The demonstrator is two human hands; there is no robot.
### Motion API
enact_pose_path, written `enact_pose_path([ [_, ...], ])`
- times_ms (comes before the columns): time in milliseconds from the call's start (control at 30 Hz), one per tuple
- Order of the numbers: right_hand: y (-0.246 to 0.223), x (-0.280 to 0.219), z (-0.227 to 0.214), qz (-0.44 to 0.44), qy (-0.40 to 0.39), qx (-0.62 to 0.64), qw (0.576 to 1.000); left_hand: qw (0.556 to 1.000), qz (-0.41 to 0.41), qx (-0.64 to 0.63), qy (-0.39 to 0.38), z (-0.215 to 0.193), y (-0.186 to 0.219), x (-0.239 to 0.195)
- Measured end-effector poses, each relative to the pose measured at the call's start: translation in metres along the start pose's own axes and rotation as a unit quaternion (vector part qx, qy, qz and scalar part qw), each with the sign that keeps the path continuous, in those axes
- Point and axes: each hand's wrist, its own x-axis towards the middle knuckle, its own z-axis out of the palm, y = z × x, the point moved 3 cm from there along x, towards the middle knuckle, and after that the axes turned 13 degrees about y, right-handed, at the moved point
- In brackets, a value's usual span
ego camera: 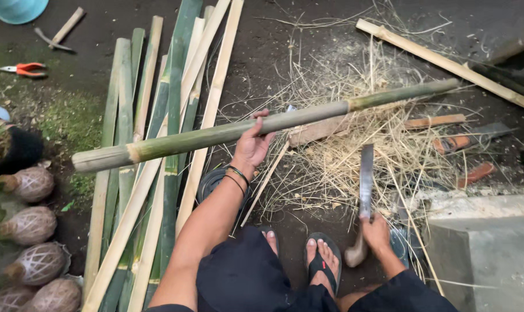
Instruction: The person splits and strips a piece of bamboo by hand using a machete while sitting on the ground. They use the tool to remove the outer green layer and then thin the strip by peeling away layers from the inside.
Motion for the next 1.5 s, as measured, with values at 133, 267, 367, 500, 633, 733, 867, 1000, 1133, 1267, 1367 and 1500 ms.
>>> enact_pose_path([
  [133, -0.057, 0.030, -0.026, 0.034, 0.008, 0.073, 0.997, 0.997, -0.031, -0.036, -0.057, 0.013, -0.013, -0.016],
  [267, -0.158, 0.033, -0.024, 0.206, -0.224, 0.563, 0.768, 0.986, -0.108, -0.059, -0.111, 0.043, -0.064, -0.036],
  [367, -0.189, 0.038, -0.022, 0.218, -0.299, 0.729, 0.576, 0.985, -0.148, -0.020, -0.087, 0.057, -0.097, -0.048],
  [500, -0.147, 0.095, 0.008, 0.259, -0.269, 0.733, 0.569, 0.975, -0.206, 0.028, -0.079, 0.050, -0.101, -0.061],
  [633, -0.106, 0.126, 0.020, 0.285, -0.152, 0.708, 0.628, 0.986, -0.101, 0.131, 0.007, 0.019, -0.056, -0.060],
  [733, -0.109, 0.129, 0.014, 0.289, -0.128, 0.709, 0.630, 0.987, 0.062, 0.144, 0.032, -0.010, 0.013, -0.066],
  [867, -0.121, 0.123, 0.006, 0.301, -0.095, 0.684, 0.658, 0.979, 0.141, 0.128, 0.072, -0.029, 0.052, -0.078],
  [1000, -0.117, 0.123, 0.009, 0.298, -0.102, 0.671, 0.671, 0.934, 0.179, 0.275, 0.144, -0.042, 0.056, -0.080],
  [1133, -0.094, 0.143, 0.025, 0.283, -0.130, 0.692, 0.651, 0.896, 0.187, 0.367, 0.167, -0.052, 0.052, -0.081],
  [1267, -0.064, 0.157, 0.038, 0.299, -0.130, 0.709, 0.626, 0.902, 0.167, 0.384, 0.105, -0.065, 0.050, -0.072],
  [1367, -0.056, 0.160, 0.041, 0.307, -0.122, 0.712, 0.620, 0.912, 0.157, 0.374, 0.061, -0.067, 0.043, -0.068],
  [1500, -0.050, 0.163, 0.034, 0.296, -0.121, 0.714, 0.623, 0.829, 0.119, 0.546, 0.010, -0.062, 0.044, -0.076],
])
